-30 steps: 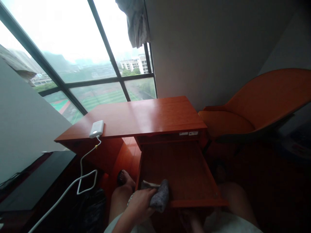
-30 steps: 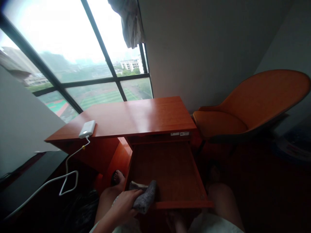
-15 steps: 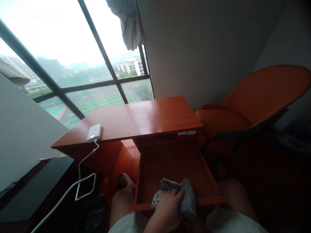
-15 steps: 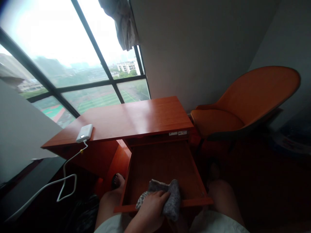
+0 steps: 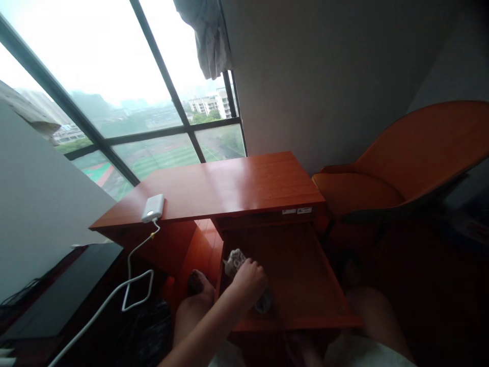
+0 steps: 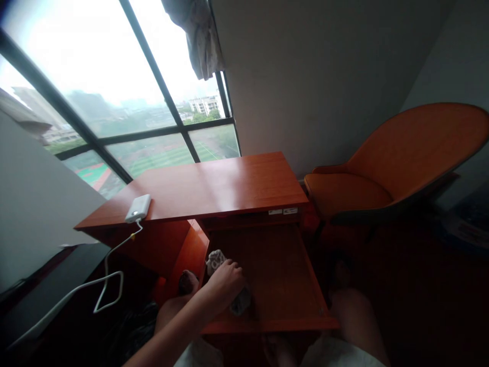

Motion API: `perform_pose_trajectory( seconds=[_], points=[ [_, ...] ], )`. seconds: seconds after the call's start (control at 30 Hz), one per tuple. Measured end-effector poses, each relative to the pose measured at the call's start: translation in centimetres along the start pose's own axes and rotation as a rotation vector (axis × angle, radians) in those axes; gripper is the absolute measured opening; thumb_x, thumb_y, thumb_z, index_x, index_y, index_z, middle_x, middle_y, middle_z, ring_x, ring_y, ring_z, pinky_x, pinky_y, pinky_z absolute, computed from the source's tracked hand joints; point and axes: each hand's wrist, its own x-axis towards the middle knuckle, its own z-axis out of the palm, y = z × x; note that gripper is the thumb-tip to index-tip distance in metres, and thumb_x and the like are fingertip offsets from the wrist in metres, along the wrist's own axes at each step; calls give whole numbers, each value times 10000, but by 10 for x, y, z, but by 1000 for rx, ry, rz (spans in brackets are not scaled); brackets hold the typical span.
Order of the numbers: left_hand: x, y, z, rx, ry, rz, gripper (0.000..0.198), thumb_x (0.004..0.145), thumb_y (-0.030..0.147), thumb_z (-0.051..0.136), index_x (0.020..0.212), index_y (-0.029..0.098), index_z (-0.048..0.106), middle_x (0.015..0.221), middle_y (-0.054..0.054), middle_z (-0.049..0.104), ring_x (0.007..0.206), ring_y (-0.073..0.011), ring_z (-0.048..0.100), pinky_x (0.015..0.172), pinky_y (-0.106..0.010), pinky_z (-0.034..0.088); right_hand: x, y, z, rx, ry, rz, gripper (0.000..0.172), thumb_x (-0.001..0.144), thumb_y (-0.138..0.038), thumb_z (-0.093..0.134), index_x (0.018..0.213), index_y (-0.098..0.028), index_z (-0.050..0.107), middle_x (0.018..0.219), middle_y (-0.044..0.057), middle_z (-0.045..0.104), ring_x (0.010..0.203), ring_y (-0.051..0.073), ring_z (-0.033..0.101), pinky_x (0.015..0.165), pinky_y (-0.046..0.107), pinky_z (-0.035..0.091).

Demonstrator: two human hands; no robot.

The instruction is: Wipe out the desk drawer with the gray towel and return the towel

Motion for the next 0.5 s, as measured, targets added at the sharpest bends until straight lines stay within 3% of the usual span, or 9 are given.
perform_pose_trajectory(
  seconds=[0.13,0.2,0.3,0.5],
  points=[
    [-14,-14,10,31,24,63,292,885,245,417,973,247,696,1018,-130,675,1085,-307,550,989,-507,348,11,8,8,43,-7,101,382,742,-570,622,968,-272,699,982,65,686,847,235,657,538,346,563],
    [-28,-24,22,80,-25,73,257,831,212,472,958,205,696,994,-151,681,1041,-312,585,956,-491,383,17,10,10,61,-3,145,419,737,-577,632,994,-249,682,850,44,681,766,213,662,533,347,561],
    [-52,-40,33,91,-115,-42,305,731,159,524,990,186,683,971,-150,708,940,-320,648,831,-440,464,20,11,9,82,2,185,345,712,-495,707,946,-248,649,802,21,665,824,233,681,523,342,550],
    [-77,-47,21,-202,-70,-33,321,684,148,507,940,266,659,1087,-28,707,1007,-224,648,846,-296,476,-4,6,-2,140,7,166,284,728,-395,720,970,-269,640,1090,58,657,1055,266,621,594,360,572]
  ],
)
